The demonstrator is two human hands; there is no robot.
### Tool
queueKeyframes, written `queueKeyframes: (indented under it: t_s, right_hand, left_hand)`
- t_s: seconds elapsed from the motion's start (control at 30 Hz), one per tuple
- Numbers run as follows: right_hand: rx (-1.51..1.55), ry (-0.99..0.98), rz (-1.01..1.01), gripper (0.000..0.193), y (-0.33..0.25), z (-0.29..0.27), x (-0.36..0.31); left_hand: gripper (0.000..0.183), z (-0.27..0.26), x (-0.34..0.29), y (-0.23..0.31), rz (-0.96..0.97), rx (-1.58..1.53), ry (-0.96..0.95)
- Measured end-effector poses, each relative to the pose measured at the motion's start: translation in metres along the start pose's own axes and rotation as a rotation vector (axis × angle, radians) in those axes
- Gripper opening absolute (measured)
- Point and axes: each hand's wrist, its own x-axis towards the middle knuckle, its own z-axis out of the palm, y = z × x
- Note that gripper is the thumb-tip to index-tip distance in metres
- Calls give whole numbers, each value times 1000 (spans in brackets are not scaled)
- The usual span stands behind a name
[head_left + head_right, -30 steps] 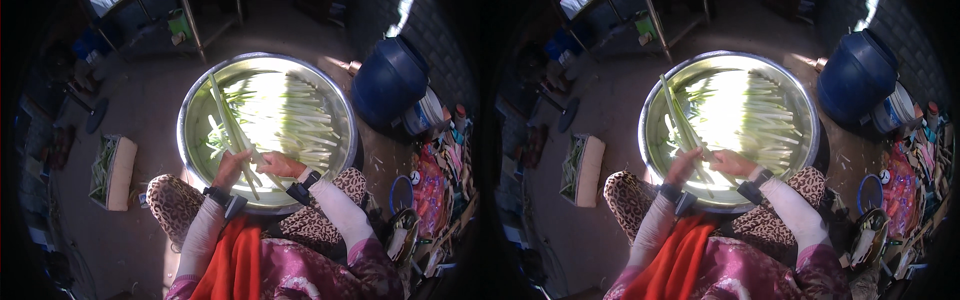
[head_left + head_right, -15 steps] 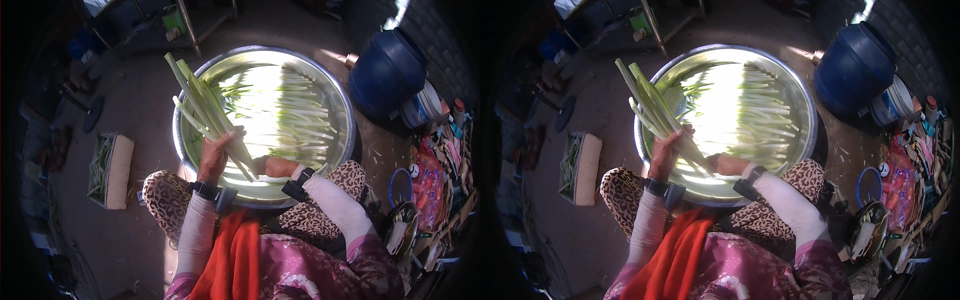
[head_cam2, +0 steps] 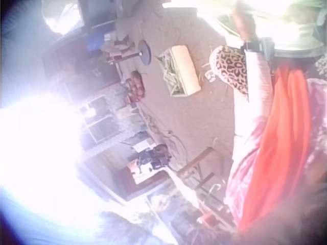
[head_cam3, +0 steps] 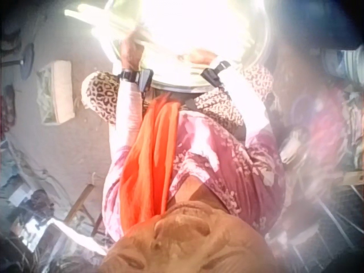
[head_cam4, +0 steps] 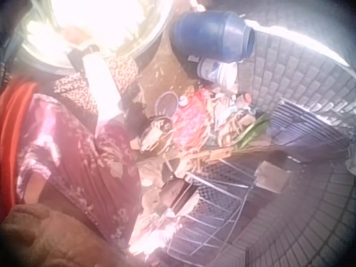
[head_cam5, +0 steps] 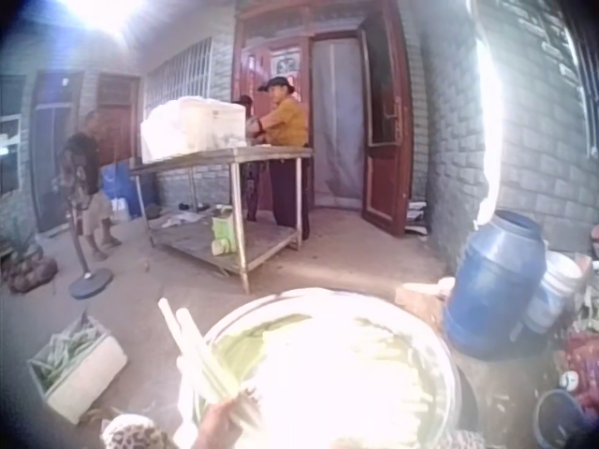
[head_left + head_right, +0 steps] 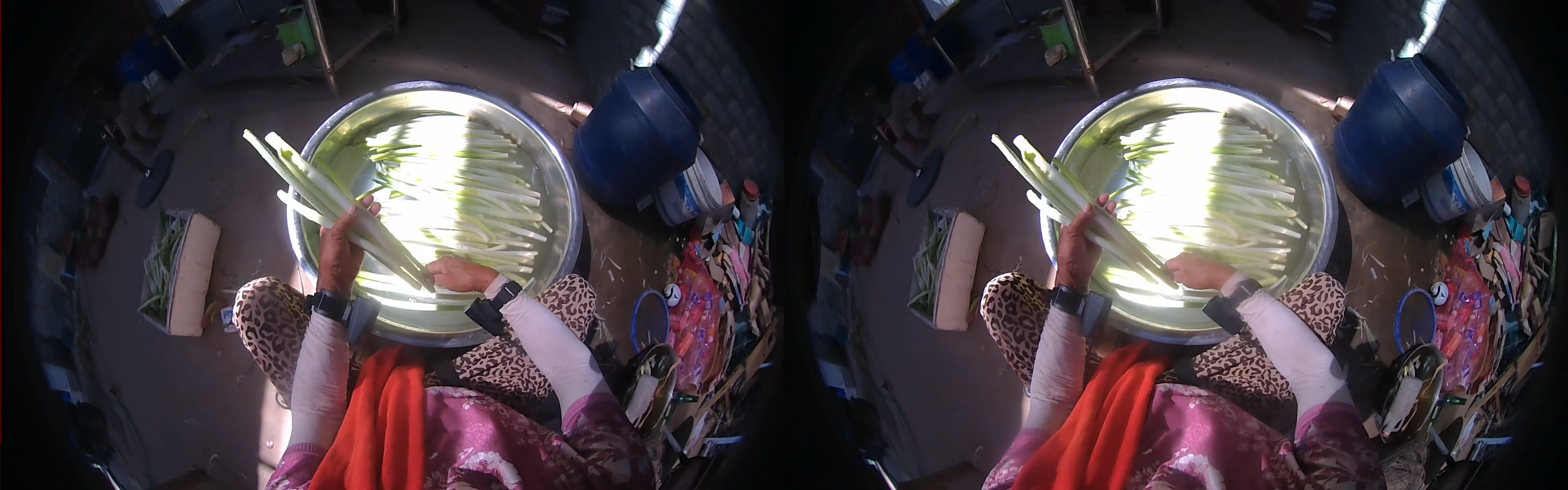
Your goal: The person sorts through green onions in a basin of water by hand, picking up individual stalks. They gather a bundle of green onions and hold them while using the other hand to pull remaining stalks from the water and add them to the bundle.
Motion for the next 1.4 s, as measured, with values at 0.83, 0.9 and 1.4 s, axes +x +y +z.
queueKeyframes:
  t_s: [0.83,0.9,1.4]
  right_hand:
    - [200,-1,173,27,-18,-1,0]
    - [131,-17,135,27,-16,1,0]
    - [-484,-341,276,50,48,53,2]
  left_hand:
    - [49,-7,-9,-24,-135,3,-118]
    - [48,-5,-8,-23,-140,21,-80]
    - [36,2,-7,-7,17,369,50]
